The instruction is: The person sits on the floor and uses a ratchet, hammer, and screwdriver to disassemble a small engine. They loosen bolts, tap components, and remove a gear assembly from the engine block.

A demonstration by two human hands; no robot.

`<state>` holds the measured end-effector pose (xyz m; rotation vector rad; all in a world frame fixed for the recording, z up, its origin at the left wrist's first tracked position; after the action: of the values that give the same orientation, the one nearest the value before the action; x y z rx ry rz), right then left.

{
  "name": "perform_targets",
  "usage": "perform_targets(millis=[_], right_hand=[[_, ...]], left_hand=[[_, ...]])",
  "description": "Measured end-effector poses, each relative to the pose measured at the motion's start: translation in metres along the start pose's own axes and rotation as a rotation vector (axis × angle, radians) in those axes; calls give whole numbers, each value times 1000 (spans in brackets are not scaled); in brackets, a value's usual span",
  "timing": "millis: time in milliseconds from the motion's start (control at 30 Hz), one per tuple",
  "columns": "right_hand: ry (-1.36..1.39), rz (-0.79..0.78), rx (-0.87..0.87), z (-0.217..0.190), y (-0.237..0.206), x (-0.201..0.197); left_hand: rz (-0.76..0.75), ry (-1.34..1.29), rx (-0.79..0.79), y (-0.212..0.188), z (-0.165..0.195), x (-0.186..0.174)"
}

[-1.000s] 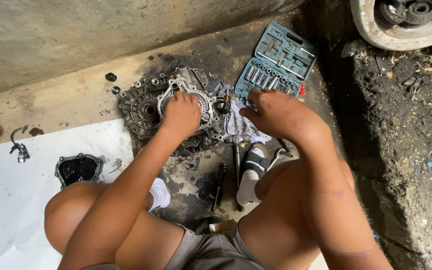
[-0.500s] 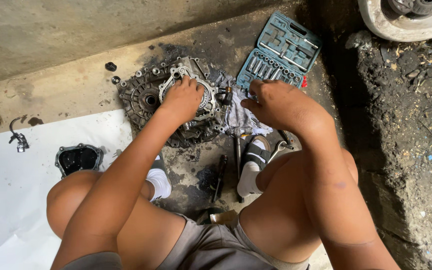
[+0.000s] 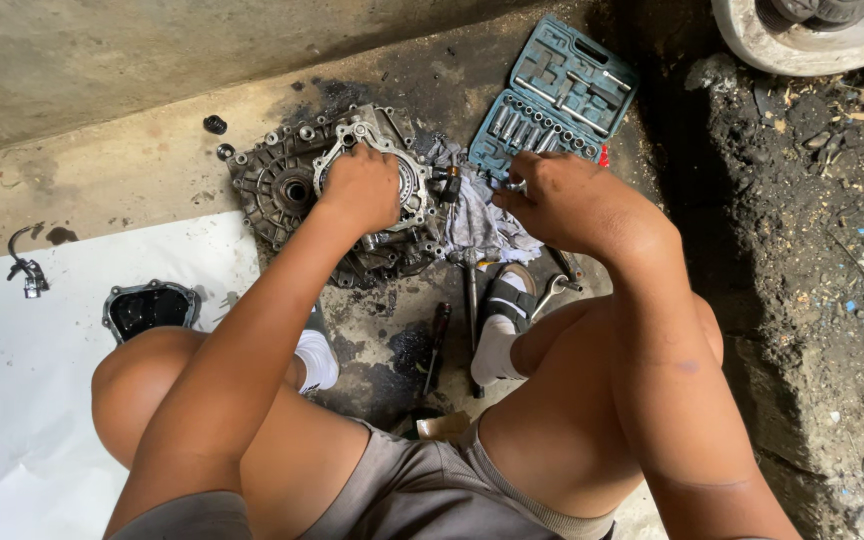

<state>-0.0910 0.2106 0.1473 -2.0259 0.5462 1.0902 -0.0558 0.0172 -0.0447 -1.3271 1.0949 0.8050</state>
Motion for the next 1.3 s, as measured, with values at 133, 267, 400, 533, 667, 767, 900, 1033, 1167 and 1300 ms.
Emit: perform_targets(millis=[133,267,400,533,667,767,900,1033,1167,1300], right_hand=[[12,37,-22,2,-3,-1],[-5,8,21,7,-4,0],[-5,9,33,7,-3,0],[1,-10,49,6,-4,2],[-22,-29,44,6,-6,2],[1,-26,66,7,-7,-1],[10,-42,107,7,-10,-2],[16,-27,78,3,-9,-5],[12,-36,93,2,-5,-4],[-18,-45,58,-3,-3,1]], left_hand=[[-52,15,-5,1,1,0],[25,-12,61,0,-1,-1],[2,-47,76,1,-3,5],[44,-11,124,1,4,6],[90,76,190,1,7,4],[87,-9,189,-4,4,3],[191,-114,114,-16,-1,-4],[209,-158,73,-30,-8,-6],[215,-230,9,-47,-35,-22],[224,-271,-134,-80,-68,-43]])
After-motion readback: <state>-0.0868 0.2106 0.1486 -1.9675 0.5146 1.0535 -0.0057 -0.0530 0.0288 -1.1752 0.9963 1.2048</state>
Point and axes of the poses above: each hand's wrist, its own y-axis towards the middle knuckle, its own x-axis out of the palm, z = x × y, the point moved 6 cm from there along y, towards the middle knuckle, and after that the axes turned 5 degrees about y, right-handed, at the moved point
